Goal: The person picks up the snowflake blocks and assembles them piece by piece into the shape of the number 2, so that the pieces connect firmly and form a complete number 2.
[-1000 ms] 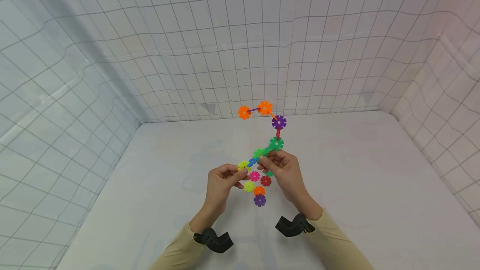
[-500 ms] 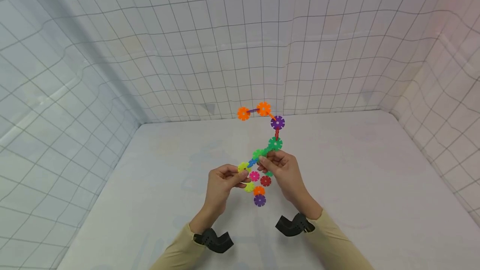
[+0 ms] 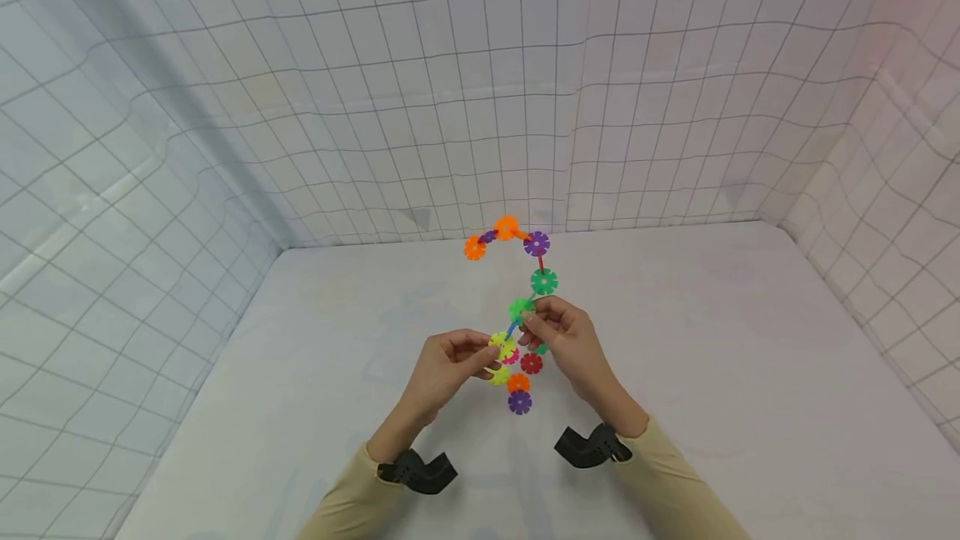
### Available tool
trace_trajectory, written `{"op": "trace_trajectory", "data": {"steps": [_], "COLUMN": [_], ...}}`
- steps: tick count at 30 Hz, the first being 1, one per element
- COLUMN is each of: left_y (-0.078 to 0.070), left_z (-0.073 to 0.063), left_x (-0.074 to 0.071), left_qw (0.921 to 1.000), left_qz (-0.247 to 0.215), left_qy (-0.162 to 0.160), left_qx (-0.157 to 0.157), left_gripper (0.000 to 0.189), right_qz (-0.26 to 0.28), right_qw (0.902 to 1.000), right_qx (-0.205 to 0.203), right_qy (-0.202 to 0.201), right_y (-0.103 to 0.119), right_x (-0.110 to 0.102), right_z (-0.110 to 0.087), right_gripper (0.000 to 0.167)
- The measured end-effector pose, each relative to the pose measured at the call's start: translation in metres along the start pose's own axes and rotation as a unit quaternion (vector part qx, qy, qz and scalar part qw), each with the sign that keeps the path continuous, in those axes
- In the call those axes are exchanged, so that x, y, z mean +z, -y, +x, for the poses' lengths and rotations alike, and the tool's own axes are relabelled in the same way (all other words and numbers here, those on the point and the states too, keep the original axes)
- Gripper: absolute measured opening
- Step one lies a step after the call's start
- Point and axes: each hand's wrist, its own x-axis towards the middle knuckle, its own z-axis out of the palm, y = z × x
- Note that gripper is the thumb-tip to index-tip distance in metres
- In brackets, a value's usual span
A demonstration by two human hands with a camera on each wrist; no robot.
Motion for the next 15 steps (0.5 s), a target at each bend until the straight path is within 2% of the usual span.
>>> {"op": "trace_trajectory", "data": {"steps": [4, 10, 15], "left_y": [0.0033, 0.0067, 0.0088], "left_z": [0.0003, 0.0005, 0.0011], "left_x": [-0.0005, -0.0006, -0.0011], "left_qw": [0.9999, 0.9988, 0.9959], "left_qz": [-0.009, -0.020, -0.042], "left_qy": [-0.004, -0.024, -0.055], "left_qx": [0.004, 0.037, 0.058], "left_gripper": [0.017, 0.019, 0.018], "right_qz": [0.000, -0.002, -0.013], "right_qw": [0.9999, 0.9993, 0.9941], "right_qx": [0.012, 0.021, 0.049], "right_qy": [0.011, 0.031, 0.096], "right_y": [-0.0012, -0.0036, -0.0066], "right_x": [-0.0001, -0.0015, -0.0018], "right_z": [0.0010, 0.0016, 0.0021], "right_gripper": [0.022, 0.026, 0.034]}}
